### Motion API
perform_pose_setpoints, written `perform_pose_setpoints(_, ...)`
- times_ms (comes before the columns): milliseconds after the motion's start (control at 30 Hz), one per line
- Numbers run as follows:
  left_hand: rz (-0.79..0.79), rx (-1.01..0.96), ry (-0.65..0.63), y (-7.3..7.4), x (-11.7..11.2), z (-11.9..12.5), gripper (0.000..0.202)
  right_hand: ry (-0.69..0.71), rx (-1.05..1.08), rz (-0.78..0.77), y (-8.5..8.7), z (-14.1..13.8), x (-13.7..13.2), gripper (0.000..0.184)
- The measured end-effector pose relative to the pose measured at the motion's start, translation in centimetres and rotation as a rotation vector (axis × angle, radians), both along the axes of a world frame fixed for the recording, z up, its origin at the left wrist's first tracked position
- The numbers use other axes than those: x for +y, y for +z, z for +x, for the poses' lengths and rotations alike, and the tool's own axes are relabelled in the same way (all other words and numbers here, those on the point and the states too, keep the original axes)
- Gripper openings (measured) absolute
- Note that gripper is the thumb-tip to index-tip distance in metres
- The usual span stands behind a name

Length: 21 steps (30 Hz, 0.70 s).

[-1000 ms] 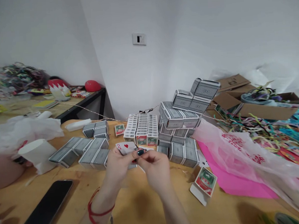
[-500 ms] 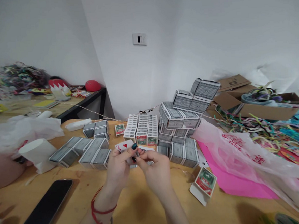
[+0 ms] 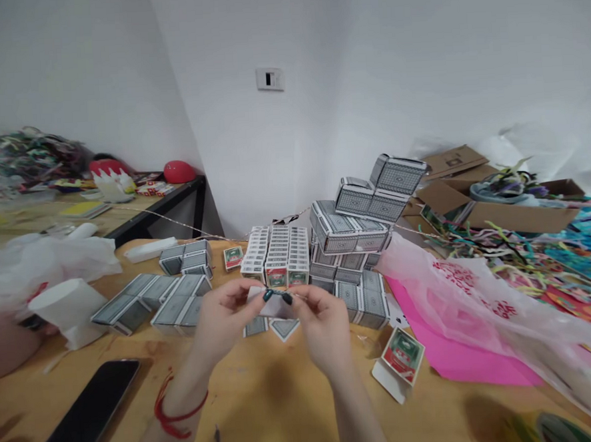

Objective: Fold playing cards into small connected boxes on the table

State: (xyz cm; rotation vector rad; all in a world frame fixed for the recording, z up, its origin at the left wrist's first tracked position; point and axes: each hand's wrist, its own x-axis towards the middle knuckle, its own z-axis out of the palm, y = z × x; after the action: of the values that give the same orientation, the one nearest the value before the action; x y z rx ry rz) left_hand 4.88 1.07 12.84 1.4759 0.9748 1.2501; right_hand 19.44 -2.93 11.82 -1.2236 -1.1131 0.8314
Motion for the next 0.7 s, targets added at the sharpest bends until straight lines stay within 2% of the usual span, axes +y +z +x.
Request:
perform_pose_setpoints(167,0.163,0.223,0.052,-0.05,-0.2,-0.02,0.009,-0.083,-0.337,0.09,-0.31,-0.47,-0.28,0.021)
perform_pose_setpoints(300,0.274,0.222,0.09,-0.06,-0.2,0.13,0.009,-0.167,-0.478,0.15,-0.45,-0.55,-0.3,0.025)
perform_pose_setpoints(400,0.288,0.224,0.111,0.01,-0.19,0.09,0.015,-0.189,-0.502,0.154,-0.32,-0.48,-0.35,0.026)
perform_pose_setpoints(567,0.293,0.334,0.09,0.13,-0.24,-0.16,0.027,-0.176,-0.44,0.12,-0.18,-0.42,-0.48,0.025)
perform_pose_setpoints(700,0.217,0.325,0.063,0.44,-0.48,-0.47,0.032,-0.178,-0.351,0.075,-0.7,-0.2,-0.13,0.022)
